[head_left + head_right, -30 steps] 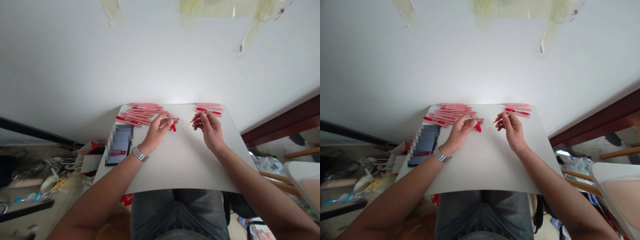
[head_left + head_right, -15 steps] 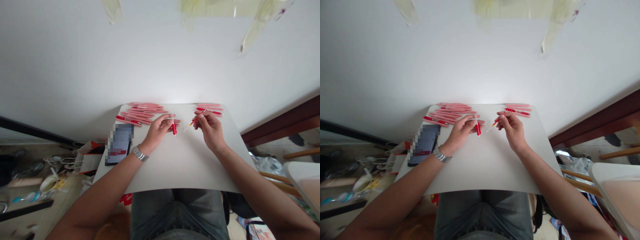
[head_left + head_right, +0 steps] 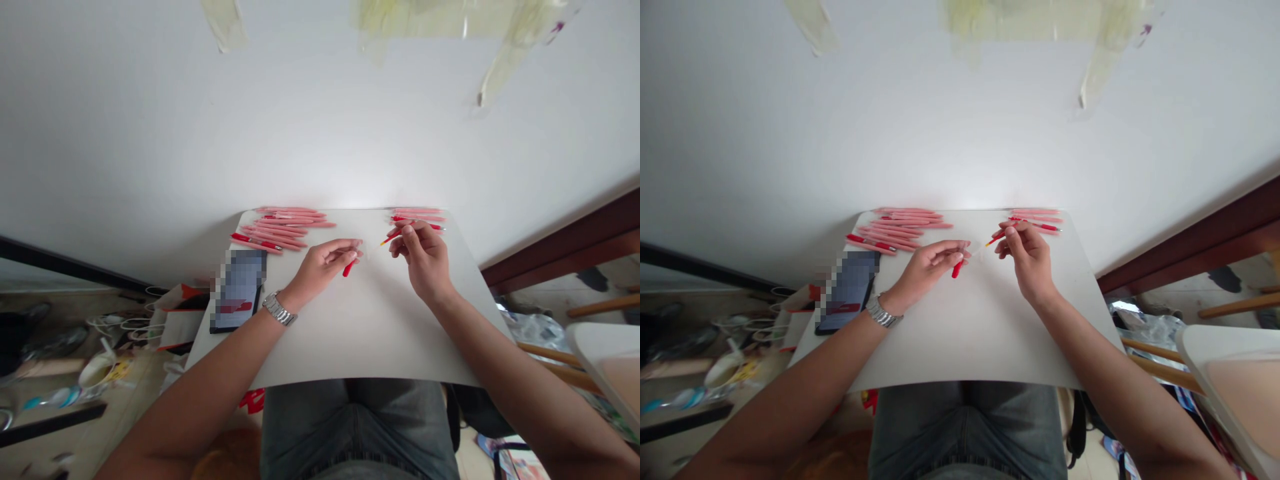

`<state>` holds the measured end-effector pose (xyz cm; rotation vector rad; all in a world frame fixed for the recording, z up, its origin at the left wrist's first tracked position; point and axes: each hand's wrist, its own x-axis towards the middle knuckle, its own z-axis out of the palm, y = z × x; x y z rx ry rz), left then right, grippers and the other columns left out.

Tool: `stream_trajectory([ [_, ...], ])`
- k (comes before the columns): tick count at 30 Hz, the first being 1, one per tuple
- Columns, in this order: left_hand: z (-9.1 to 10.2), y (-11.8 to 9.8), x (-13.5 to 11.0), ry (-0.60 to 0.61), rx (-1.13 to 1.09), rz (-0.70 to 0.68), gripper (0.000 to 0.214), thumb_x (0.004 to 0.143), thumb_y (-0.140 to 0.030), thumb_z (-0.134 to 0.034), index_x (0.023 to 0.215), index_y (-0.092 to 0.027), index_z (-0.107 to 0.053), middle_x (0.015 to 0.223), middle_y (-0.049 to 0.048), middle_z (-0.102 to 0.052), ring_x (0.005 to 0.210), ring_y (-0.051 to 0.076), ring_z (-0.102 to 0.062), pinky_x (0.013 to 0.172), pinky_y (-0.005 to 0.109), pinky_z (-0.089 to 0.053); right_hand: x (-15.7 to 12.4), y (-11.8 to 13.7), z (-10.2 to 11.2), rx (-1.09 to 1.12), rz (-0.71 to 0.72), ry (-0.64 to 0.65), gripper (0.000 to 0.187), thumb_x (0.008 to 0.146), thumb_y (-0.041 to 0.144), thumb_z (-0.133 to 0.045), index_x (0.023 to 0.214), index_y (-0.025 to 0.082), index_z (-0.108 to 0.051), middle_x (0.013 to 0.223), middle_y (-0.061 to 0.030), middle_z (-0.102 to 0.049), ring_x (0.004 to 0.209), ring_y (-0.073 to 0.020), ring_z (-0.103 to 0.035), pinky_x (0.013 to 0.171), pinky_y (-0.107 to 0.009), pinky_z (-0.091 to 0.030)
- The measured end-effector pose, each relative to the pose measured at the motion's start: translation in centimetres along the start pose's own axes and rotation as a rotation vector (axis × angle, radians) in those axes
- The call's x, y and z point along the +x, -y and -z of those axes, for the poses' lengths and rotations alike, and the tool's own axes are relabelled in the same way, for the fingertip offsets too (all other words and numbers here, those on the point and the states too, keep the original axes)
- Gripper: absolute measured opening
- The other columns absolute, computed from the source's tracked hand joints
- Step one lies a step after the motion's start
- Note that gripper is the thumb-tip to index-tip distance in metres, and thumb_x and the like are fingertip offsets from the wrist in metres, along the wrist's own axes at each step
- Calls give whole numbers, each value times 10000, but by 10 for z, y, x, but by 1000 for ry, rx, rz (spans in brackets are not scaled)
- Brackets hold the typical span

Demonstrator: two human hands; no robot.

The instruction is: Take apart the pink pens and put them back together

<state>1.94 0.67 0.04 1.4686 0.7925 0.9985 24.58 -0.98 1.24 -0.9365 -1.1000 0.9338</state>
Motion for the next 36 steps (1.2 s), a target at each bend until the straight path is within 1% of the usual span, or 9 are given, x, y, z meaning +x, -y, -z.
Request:
stream_trajectory([
  [3,-1,0,-1,27,51,-12,391,943,-431,-753,1246,-184,-749,1121,116,-801,998,214,-754,896,349,-603,2,3,1,14,25,-34,275,970,506,-710,921,239,-667,1001,-30,-728,670,-121,-631,614,-302,-520],
  [7,-2,-1,-1,38,80,-36,358,927,-427,-771,1174,-169,-753,1098,119,-802,1009,216,-750,912,343,-595,2,5,0,-39,24,-31,320,958,558,-701,915,246,-647,1000,-34,-727,672,-130,-619,614,-313,-525],
  [9,-2,-2,0,32,78,-43,347,920,-424,-780,1146,-163,-752,1095,123,-801,1012,218,-751,915,339,-591,1,5,-1,-58,13,-1,328,957,568,-698,922,245,-656,992,-38,-730,675,-135,-617,610,-316,-526],
  [12,-2,-2,0,34,67,-26,351,909,-428,-792,1139,-165,-753,1087,118,-799,978,207,-748,855,314,-591,-2,3,-3,-67,3,58,310,958,554,-705,950,246,-684,990,-41,-741,697,-145,-631,620,-323,-529],
  [16,-3,-3,-1,85,20,4,363,918,-444,-782,1157,-173,-754,1085,116,-797,926,201,-758,806,317,-594,-6,3,-4,-59,-43,161,283,975,528,-696,997,247,-725,997,-49,-748,745,-159,-656,665,-334,-543],
  [21,-3,-4,-2,150,-3,58,368,948,-457,-748,1160,-157,-744,1022,122,-800,887,211,-771,732,309,-580,-8,3,-3,-44,-140,265,335,992,561,-652,969,241,-746,1035,-53,-742,779,-155,-660,693,-325,-559],
  [27,-3,-5,-2,183,-25,92,382,947,-465,-748,1161,-149,-734,987,117,-784,911,236,-780,650,278,-549,-5,-2,-1,-57,-158,254,329,961,565,-694,951,245,-769,1046,-50,-735,781,-153,-652,692,-321,-573],
  [30,-3,-6,-2,200,-45,110,394,936,-461,-762,1163,-139,-734,946,110,-770,910,244,-779,618,267,-534,-4,-3,1,-72,-149,252,300,946,540,-726,932,245,-779,1051,-50,-745,800,-157,-661,730,-330,-590],
  [36,-5,-8,-2,186,-84,118,395,914,-454,-785,1126,-123,-746,852,95,-756,857,242,-775,585,262,-520,-5,-4,1,-82,-171,239,314,916,553,-757,932,240,-780,935,-40,-744,778,-166,-672,748,-348,-614],
])
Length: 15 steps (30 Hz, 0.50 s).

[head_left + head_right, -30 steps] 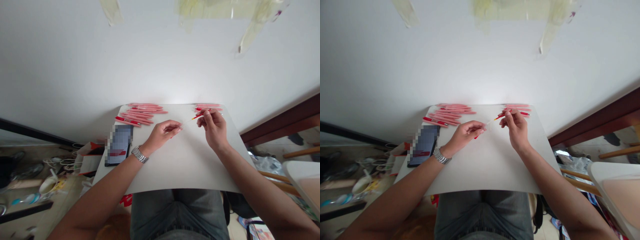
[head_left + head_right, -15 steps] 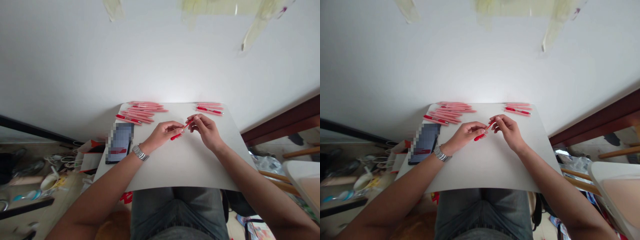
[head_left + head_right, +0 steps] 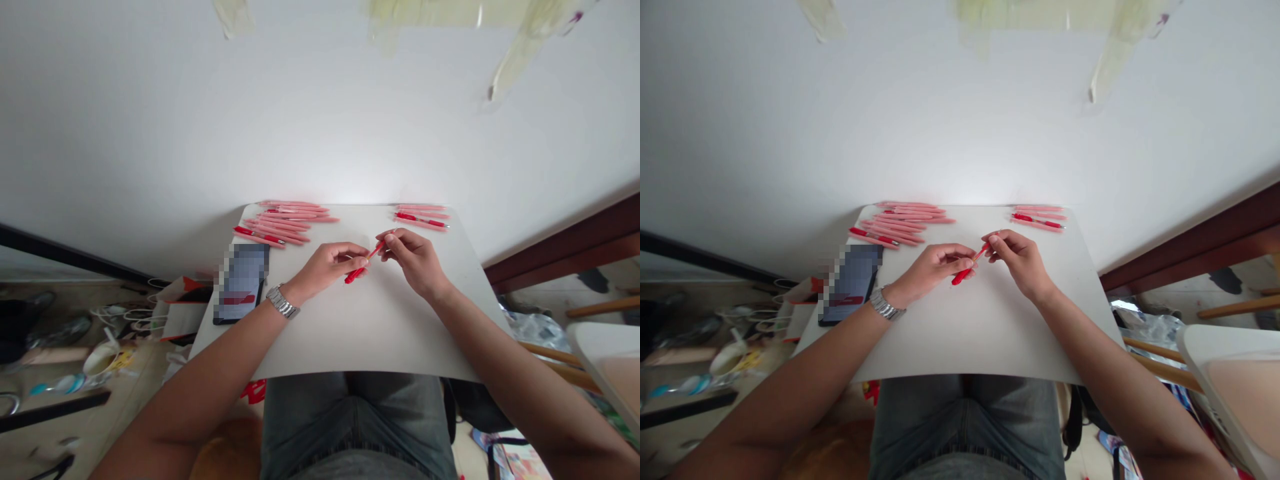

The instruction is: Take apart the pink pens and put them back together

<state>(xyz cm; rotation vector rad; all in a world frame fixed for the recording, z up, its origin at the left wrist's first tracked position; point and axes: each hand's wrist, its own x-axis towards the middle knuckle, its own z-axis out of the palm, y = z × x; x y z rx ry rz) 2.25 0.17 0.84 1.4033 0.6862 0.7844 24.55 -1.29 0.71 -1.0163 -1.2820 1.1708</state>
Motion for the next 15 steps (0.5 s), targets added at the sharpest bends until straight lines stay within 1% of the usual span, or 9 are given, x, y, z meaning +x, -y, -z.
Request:
stream_trajectory([
  [4,0,-1,-1,-3,18,9,403,908,-460,-790,1123,-122,-748,859,100,-760,839,238,-774,593,268,-526,0,1,-1,33,-37,25,317,913,548,-764,905,231,-766,893,-30,-742,779,-160,-699,764,-338,-631],
  [8,1,0,-1,0,31,14,404,901,-469,-793,1109,-125,-755,866,102,-767,821,238,-777,617,285,-541,0,1,-1,68,-70,65,326,917,554,-758,905,228,-756,898,-33,-753,800,-166,-729,799,-351,-649],
  [15,2,4,1,11,10,4,410,911,-469,-783,1109,-111,-758,860,118,-775,782,204,-743,599,270,-531,0,2,-1,78,-111,115,366,916,590,-742,956,228,-772,921,-38,-745,856,-183,-747,837,-371,-664],
])
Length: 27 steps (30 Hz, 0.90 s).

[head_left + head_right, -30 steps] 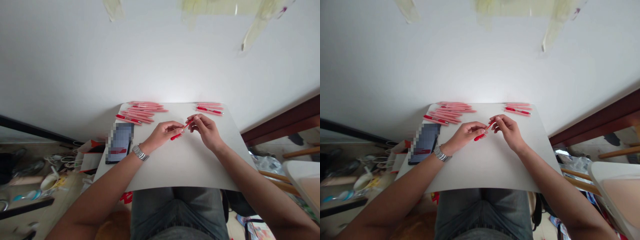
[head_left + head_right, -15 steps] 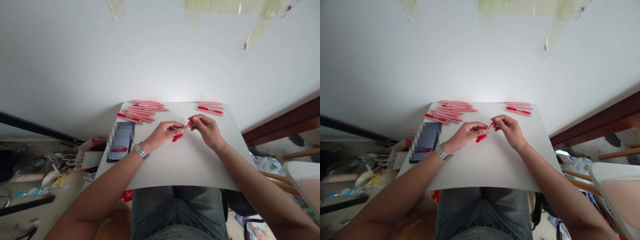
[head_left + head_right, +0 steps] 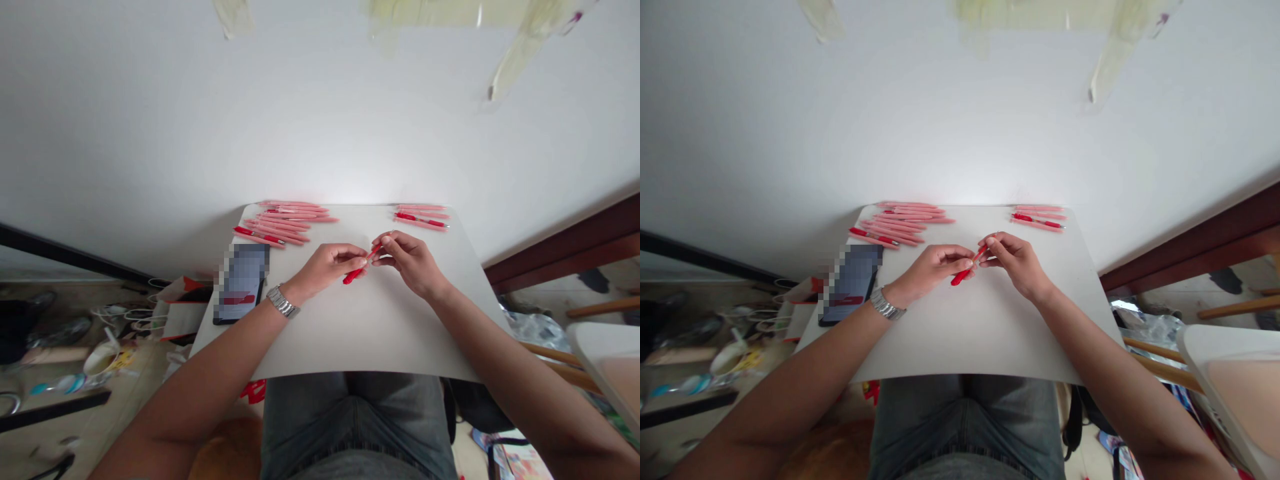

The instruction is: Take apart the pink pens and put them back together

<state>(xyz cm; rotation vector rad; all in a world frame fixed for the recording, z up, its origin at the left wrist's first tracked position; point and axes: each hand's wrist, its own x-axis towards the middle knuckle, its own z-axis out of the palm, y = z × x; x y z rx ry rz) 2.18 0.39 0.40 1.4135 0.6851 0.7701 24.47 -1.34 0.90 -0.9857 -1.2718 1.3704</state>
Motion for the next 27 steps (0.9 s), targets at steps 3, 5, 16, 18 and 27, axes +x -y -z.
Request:
stream_trajectory([
  [3,0,0,0,-2,4,-9,411,909,-474,-783,1110,-117,-762,882,123,-780,775,196,-726,600,274,-528,0,0,0,15,-20,7,371,906,599,-747,950,231,-772,983,-43,-745,844,-173,-740,817,-364,-668],
  [5,0,0,0,3,3,-17,397,919,-471,-773,1117,-126,-763,913,123,-784,770,184,-718,610,274,-529,0,0,0,26,-34,5,372,905,600,-748,952,231,-769,994,-45,-744,839,-169,-739,804,-353,-668],
  [16,-2,2,1,-5,-89,14,368,934,-465,-760,1099,-136,-760,884,110,-775,741,164,-696,580,252,-479,1,0,-2,26,-10,-27,405,911,628,-727,914,223,-713,927,-44,-748,832,-176,-749,782,-345,-664],
  [18,-3,1,1,-12,-95,21,380,922,-469,-774,1101,-136,-752,892,112,-776,757,175,-713,580,251,-477,1,0,-2,33,9,-30,389,930,609,-717,909,221,-712,902,-40,-741,807,-167,-740,770,-334,-657],
  [27,0,-1,1,23,-30,22,379,952,-480,-739,1061,-117,-753,804,67,-708,758,160,-685,672,269,-481,1,1,-2,23,60,-34,373,946,590,-705,891,221,-705,891,-35,-713,772,-160,-704,747,-335,-635],
])
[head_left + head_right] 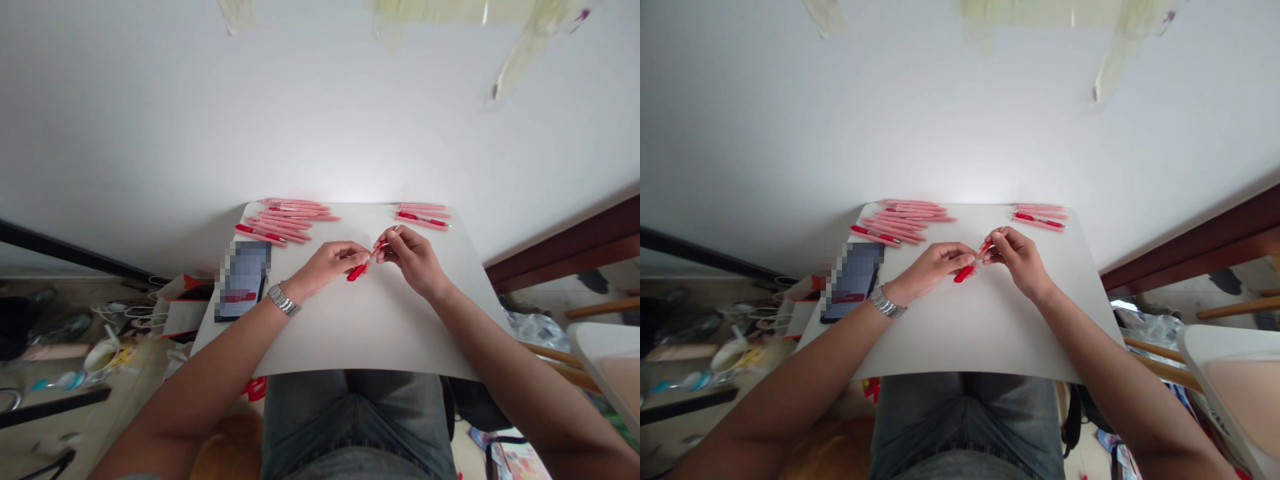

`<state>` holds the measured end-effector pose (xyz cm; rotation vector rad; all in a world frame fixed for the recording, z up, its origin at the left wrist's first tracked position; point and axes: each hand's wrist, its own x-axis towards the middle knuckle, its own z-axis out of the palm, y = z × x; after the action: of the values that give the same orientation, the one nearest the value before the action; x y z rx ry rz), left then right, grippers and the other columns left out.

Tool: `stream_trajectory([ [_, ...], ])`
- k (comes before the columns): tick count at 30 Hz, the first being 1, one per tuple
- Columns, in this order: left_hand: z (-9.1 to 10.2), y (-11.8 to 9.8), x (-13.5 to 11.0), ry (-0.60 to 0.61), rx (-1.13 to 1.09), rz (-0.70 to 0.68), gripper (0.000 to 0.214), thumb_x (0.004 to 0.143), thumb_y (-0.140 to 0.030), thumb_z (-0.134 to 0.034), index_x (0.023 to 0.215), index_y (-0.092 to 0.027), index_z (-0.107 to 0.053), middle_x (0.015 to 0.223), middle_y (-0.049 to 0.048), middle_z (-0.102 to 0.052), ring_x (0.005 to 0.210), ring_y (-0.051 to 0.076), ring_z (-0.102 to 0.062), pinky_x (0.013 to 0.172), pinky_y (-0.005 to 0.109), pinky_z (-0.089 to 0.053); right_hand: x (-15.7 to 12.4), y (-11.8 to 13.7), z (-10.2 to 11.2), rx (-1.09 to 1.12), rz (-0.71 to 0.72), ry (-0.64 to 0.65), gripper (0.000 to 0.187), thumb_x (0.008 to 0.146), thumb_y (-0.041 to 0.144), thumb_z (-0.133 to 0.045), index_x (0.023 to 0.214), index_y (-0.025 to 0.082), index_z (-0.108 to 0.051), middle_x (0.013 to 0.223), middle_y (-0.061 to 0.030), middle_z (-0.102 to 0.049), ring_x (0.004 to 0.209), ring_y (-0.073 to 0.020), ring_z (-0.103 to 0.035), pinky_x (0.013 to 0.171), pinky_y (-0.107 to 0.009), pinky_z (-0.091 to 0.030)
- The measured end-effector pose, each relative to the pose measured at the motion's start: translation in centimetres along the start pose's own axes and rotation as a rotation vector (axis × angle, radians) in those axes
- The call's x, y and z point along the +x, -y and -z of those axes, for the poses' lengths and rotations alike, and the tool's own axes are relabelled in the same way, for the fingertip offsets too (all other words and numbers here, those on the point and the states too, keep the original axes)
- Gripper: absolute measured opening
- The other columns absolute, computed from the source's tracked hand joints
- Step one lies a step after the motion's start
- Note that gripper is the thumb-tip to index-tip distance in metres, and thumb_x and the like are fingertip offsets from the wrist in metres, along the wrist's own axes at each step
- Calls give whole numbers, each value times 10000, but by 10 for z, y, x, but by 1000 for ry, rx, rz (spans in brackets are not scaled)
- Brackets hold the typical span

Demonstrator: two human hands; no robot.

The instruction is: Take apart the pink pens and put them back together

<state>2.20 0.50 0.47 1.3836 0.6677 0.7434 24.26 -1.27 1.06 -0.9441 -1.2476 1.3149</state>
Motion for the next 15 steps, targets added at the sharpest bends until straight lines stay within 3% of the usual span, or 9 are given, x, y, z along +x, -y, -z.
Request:
stream_trajectory([
  [7,1,-1,1,30,-7,-15,395,944,-472,-747,1104,-114,-792,887,102,-740,725,134,-600,663,277,-465,1,0,2,7,-7,-8,356,944,582,-714,912,227,-723,905,-35,-714,798,-160,-707,784,-336,-631],
  [15,1,-2,0,47,0,-2,399,959,-485,-722,1092,-118,-804,918,126,-763,747,151,-624,649,272,-473,0,-1,5,29,-26,62,341,990,558,-664,1051,239,-769,923,-36,-708,869,-173,-718,829,-341,-618],
])
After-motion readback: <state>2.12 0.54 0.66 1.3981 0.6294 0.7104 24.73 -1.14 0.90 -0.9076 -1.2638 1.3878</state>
